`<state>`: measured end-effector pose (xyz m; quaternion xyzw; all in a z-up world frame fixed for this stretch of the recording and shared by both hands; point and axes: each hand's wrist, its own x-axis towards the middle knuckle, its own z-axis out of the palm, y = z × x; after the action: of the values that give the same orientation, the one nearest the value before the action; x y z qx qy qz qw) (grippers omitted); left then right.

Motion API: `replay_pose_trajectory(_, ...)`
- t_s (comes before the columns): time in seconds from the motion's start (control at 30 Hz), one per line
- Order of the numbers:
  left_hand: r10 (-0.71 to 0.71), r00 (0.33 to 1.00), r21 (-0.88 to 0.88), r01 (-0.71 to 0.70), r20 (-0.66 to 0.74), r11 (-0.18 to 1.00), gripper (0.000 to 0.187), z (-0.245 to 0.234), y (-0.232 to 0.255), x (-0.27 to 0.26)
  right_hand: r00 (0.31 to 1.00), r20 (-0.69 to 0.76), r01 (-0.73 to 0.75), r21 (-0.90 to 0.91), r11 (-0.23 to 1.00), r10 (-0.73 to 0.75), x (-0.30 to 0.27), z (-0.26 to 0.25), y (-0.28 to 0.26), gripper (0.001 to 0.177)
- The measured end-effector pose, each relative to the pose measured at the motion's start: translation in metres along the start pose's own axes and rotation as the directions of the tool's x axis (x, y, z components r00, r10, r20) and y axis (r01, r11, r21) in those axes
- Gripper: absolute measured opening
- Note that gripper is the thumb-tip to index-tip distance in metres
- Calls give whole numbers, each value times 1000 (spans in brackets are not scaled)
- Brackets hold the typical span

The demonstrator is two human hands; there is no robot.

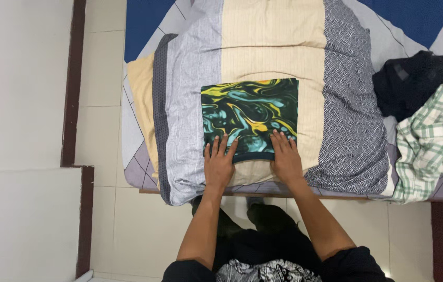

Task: The person lays a patterned t-shirt flat on a pillow on a bed, folds the sleeves and sides toward the center, and then folds the shirt in half.

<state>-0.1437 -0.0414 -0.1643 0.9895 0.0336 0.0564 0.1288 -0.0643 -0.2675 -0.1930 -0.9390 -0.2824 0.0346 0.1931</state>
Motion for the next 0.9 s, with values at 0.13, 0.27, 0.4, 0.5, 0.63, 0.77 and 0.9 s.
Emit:
replay_pose_trajectory(0.13, 28, 998, 8, -28, -54, 1000, 76, 0, -6, -4, 1000, -3, -3, -17, 1000, 3, 0, -3, 2, 80)
replay_pose_trajectory(0.27, 66, 995, 6, -65, -75, 998, 73, -2, -13, -4, 999, 34, 26, 17, 1000, -27, 1, -12, 4, 80)
replay_pose_trajectory(0.4, 27, 996, -66, -32, -84, 997, 81, -7, -15, -5, 999, 27, 42, 23, 999, -43, 1, -22, 4, 81)
replay_pose_trajectory(0.5, -4, 996, -161, -10, -85, 987, 80, -10, -16, 2, 991, 132, 24, -72, 997, -15, 1, -29, 5, 85)
replay_pose_trajectory(0.63, -9, 1000, -218, 6, -14, 976, 82, -12, -20, 3, 991, 107, 89, -142, 986, -75, 1, -31, 9, 84)
replay_pose_trajectory(0.77, -10, 1000, -225, 6, -15, 974, 81, -15, -19, 2, 989, 129, 83, -64, 994, -74, 2, -37, 9, 81)
replay_pose_trajectory(0.9, -3, 1000, -200, -3, -29, 980, 75, -23, -14, -5, 988, 114, 116, -60, 991, -109, -1, -42, 12, 79)
